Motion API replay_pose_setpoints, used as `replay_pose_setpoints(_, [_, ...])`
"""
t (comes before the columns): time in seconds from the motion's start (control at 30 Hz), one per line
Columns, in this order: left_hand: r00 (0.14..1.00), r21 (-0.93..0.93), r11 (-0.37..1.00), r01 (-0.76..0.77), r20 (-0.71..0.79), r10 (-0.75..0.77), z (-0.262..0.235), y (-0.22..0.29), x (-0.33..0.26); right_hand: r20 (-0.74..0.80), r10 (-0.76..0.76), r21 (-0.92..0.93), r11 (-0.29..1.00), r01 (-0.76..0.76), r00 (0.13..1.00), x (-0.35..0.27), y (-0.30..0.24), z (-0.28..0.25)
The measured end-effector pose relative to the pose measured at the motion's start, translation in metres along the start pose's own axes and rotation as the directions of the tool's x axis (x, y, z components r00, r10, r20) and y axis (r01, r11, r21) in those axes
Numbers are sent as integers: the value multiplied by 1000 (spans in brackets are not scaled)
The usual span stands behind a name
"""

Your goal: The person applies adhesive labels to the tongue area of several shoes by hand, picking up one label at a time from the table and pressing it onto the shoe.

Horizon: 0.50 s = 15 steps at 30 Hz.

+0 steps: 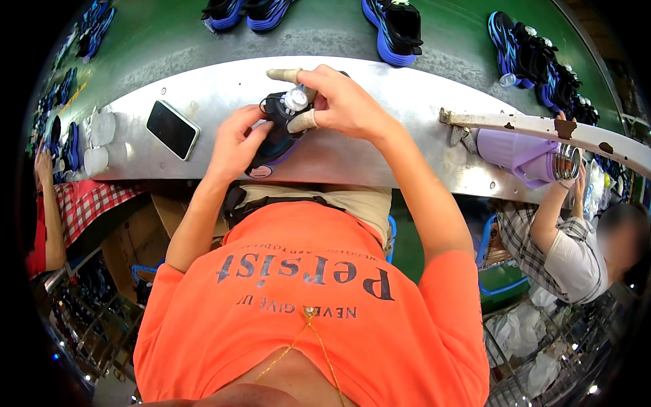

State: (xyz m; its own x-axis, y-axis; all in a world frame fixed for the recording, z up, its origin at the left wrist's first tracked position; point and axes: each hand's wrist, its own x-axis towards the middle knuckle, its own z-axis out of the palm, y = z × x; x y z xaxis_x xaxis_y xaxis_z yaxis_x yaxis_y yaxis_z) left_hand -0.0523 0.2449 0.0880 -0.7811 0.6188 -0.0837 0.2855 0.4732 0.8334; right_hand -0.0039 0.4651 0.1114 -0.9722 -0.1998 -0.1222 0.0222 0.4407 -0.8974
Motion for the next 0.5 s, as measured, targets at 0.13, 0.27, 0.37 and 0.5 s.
replay_pose_setpoints(0.13, [982, -206, 977, 51, -168, -87, 17, -12, 2, -27, -239, -263, 938, 224, 971, -2, 2, 11])
replay_pose_setpoints(0.27, [960, -344, 912, 223, -86, -267, 15, 4, 6, 79, -103, -428, 895, 127, 992, -17, -7, 14])
replay_pose_setpoints(0.37, [945, -373, 880, 294, -28, -327, 1, 23, -4, 48, -91, -360, 927, 103, 995, -13, -12, 8])
replay_pose_setpoints(0.5, [891, -219, 893, 393, 331, -311, -10, 30, -6, 18, -23, -127, 992, 26, 1000, -19, -12, 9])
